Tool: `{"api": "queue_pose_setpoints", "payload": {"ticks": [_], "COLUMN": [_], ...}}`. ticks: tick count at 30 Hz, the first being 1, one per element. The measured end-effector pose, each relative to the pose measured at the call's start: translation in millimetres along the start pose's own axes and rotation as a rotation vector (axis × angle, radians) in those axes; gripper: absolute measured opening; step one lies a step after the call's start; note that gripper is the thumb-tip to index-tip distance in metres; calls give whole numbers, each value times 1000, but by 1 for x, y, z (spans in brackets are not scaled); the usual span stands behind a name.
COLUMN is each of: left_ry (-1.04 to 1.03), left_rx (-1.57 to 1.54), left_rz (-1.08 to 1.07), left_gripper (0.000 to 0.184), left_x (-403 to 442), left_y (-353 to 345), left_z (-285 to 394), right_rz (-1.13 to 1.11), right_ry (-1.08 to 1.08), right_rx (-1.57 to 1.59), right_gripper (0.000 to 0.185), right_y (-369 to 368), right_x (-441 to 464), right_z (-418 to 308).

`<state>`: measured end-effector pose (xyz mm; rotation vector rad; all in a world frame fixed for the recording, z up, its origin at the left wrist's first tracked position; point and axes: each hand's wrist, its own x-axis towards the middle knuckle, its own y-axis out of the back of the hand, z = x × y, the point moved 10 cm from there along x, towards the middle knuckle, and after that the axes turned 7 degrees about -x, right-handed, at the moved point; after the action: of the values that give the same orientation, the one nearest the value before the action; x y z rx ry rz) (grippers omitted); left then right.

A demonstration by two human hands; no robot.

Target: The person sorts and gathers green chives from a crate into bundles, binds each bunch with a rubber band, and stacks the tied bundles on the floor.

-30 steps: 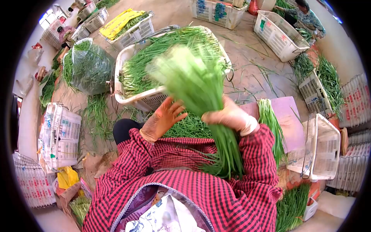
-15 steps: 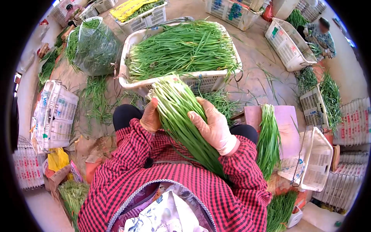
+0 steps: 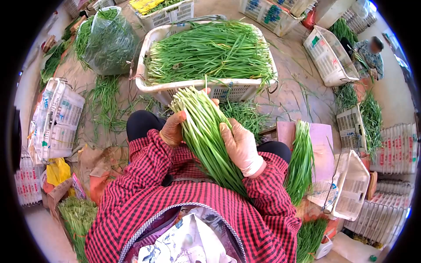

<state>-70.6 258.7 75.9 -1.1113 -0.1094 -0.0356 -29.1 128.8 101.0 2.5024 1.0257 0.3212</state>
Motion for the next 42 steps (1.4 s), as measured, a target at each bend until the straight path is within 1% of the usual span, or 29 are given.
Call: {"api": "queue_pose_setpoints", "payload": {"ticks": [1,3,5,6,7,9,11,13,14,15,16,18,19,22,24,26,27,29,30,31,33,34,35,37,38,39,40,41,42], "left_ry": [-31,-110,-136,-156,-158,-1,43,17,14,35,57,109,159,231,241,258,258,259,279,281,308,317,319,295,313,311,304,299,297], "left_rx": [50,103,78,56,54,69,87,78,75,63,51,54,61,127,167,189,188,150,147,140,115,107,102,39,-9,-13,-25,-38,-41], "left_rz": [28,-9,-8,-7,-5,-26,63,46,40,16,-10,-72,-128,-168,-198,-182,-182,-193,-181,-182,-165,-233,-236,-265,-314,-315,-300,-284,-283], "left_gripper": [104,105,103,102,102,95,70,59,59,57,55,55,56,58,59,65,65,70,73,73,74,76,76,87,95,95,100,106,106], "left_x": [1,4,6,6,5,6,7,10,9,8,7,9,10,13,16,19,20,22,21,20,16,18,18,18,20,20,21,21,19], "left_y": [-6,-13,-18,-22,-22,-24,-17,-13,-13,-16,-20,-30,-39,-56,-58,-52,-49,-44,-45,-48,-53,-57,-59,-69,-65,-62,-58,-56,-55], "left_z": [6,12,15,18,21,12,7,5,5,2,0,-7,-12,-16,-17,-23,-24,-28,-27,-27,-29,-30,-30,-25,-31,-32,-32,-31,-30], "right_rz": [-3,-9,10,17,14,-14,-97,-279,-308,-325,-323,-313,-494,-638,-644,-621,-621,-683,-630,-629,-433,-395,-396,-298,-215,-150,-33,45,137], "right_ry": [-10,-15,51,105,105,145,91,50,-90,-39,-73,-105,-123,-254,-302,-103,-103,-71,-23,-29,362,365,360,380,380,365,472,456,415], "right_rx": [98,84,-182,-420,-421,-521,-575,-298,-1,208,268,325,260,400,461,376,375,101,11,9,-688,-747,-750,-850,-824,-786,-703,-721,-616], "right_gripper": [32,38,37,34,34,31,30,36,42,45,48,52,58,59,55,43,43,36,28,28,31,26,26,26,24,19,14,14,18], "right_y": [-2,-3,-3,-4,-5,-9,-7,-6,2,12,23,30,10,-21,-28,-25,-23,-24,-23,-23,-10,-6,-3,15,30,49,70,94,118], "right_x": [3,6,6,6,6,5,7,13,21,38,51,74,79,75,75,93,97,101,106,109,118,121,124,133,138,144,150,162,164], "right_z": [12,17,2,-11,-18,-32,-25,-14,-5,-14,-10,-7,-11,-34,-60,-79,-82,-82,-82,-82,-110,-116,-115,-116,-119,-119,-120,-110,-112]}}
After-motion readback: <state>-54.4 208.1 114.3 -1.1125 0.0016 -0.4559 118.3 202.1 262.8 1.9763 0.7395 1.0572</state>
